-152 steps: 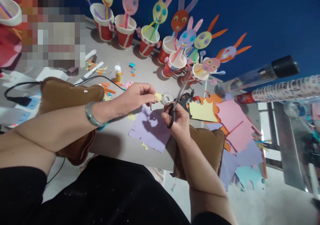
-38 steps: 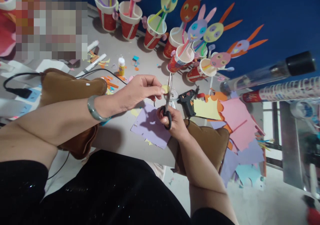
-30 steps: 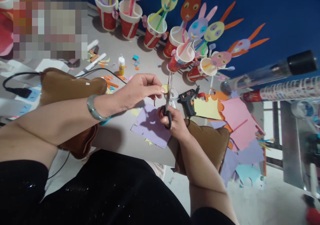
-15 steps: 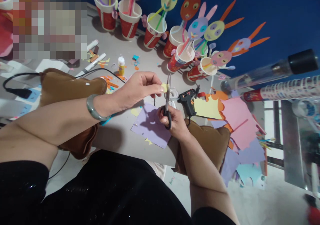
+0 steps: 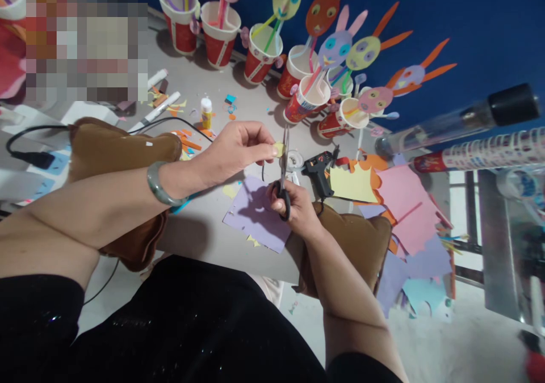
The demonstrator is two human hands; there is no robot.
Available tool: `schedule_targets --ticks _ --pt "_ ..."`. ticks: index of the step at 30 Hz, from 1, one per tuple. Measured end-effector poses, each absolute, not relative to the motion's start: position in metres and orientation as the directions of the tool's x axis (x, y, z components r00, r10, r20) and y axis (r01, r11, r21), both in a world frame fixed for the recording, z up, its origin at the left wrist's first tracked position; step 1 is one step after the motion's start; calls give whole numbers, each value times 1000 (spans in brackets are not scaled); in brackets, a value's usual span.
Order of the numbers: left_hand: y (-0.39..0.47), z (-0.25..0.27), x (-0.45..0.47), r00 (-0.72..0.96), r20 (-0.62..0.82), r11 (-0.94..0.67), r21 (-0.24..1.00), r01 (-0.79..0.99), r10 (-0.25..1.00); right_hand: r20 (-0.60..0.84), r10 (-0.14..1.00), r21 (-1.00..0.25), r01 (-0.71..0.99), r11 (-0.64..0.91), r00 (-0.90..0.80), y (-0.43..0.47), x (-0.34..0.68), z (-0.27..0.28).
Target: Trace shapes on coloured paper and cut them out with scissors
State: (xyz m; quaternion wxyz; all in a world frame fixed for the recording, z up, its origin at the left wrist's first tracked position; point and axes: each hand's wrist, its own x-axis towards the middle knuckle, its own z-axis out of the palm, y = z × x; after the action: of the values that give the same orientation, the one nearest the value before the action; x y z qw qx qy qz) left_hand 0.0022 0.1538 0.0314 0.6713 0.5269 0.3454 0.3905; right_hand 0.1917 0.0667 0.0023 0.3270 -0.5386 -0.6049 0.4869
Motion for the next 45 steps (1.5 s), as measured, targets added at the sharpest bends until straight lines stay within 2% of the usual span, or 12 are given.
schedule_targets --ticks 5,14,28,45 --pt "153 32 2 459 -20 99 984 -149 888 -132 969 -945 321 -59 -210 67 192 2" --pt "154 34 2 461 -42 125 980 -152 886 -118 970 -947 318 -46 -213 67 192 1" --pt "158 28 3 450 30 68 977 -200 893 -106 972 -950 310 -36 -211 66 194 -2" --pt "160 28 3 449 25 50 987 -155 893 -118 972 -948 316 -49 -204 67 193 3"
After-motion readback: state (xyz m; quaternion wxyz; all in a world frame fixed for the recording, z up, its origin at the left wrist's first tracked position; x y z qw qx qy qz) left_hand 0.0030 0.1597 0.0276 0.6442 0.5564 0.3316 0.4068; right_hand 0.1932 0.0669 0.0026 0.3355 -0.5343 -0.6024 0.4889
